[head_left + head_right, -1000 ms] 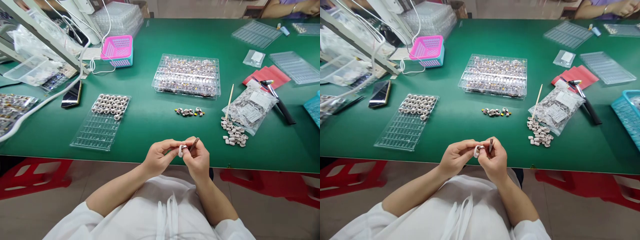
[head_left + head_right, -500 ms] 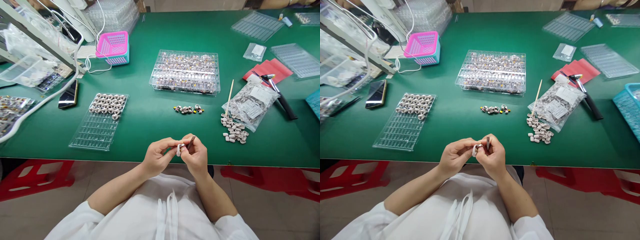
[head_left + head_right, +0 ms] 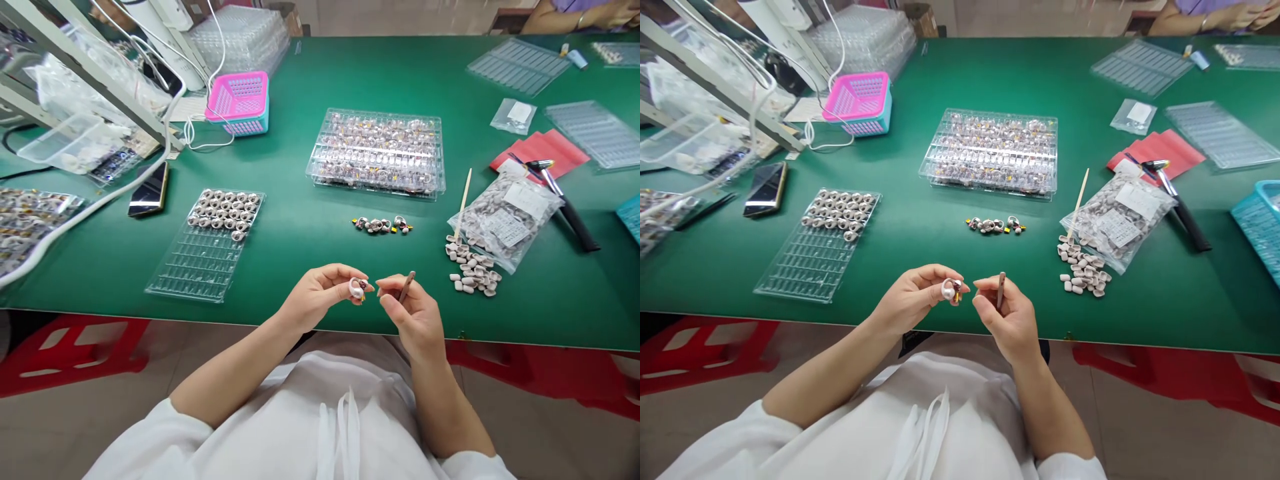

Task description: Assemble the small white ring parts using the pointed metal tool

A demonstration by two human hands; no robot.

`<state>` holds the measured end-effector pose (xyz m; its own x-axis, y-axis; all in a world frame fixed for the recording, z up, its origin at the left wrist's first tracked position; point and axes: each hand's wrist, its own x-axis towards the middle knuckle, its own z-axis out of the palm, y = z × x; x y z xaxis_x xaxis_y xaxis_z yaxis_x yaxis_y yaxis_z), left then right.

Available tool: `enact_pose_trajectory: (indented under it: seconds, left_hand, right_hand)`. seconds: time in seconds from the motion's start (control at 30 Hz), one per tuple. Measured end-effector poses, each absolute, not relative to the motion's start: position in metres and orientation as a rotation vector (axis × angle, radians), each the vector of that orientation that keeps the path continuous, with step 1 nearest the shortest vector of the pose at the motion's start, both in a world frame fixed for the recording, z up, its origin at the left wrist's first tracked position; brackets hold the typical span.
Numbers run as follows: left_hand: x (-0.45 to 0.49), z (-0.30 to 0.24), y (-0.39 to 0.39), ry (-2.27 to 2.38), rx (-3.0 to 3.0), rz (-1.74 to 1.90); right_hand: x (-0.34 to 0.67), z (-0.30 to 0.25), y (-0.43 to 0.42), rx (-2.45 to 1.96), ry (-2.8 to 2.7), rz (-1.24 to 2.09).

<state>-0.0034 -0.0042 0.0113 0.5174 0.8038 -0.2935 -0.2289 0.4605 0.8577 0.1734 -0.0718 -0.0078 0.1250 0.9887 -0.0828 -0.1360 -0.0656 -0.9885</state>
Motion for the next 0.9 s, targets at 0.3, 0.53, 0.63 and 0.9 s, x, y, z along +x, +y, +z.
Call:
enact_pose_trajectory:
  seconds: [0.3,0.53,0.63,0.9]
  left_hand:
    - [0.007,0.009,-0.013,0.872,0.936,0.829]
    - [0.008,0.005,-0.015,0.93,0.997,0.85]
    - [0.009,0.003,-0.017,0.934,0.994,0.856]
    - [0.009,0.005,-0.014,0.949,1.027,0.841]
  right_hand:
    - [0.159,-0.015,-0.07,-1.385,-0.967,1.176]
    - [0.159,-0.017,-0.07,-1.399,-0.984,1.188]
    - [0.157,-0.015,-0.069,-1.427,-0.993,1.156]
    - [0.17,-0.022,-0.066,-1.274,-0.882,1.427]
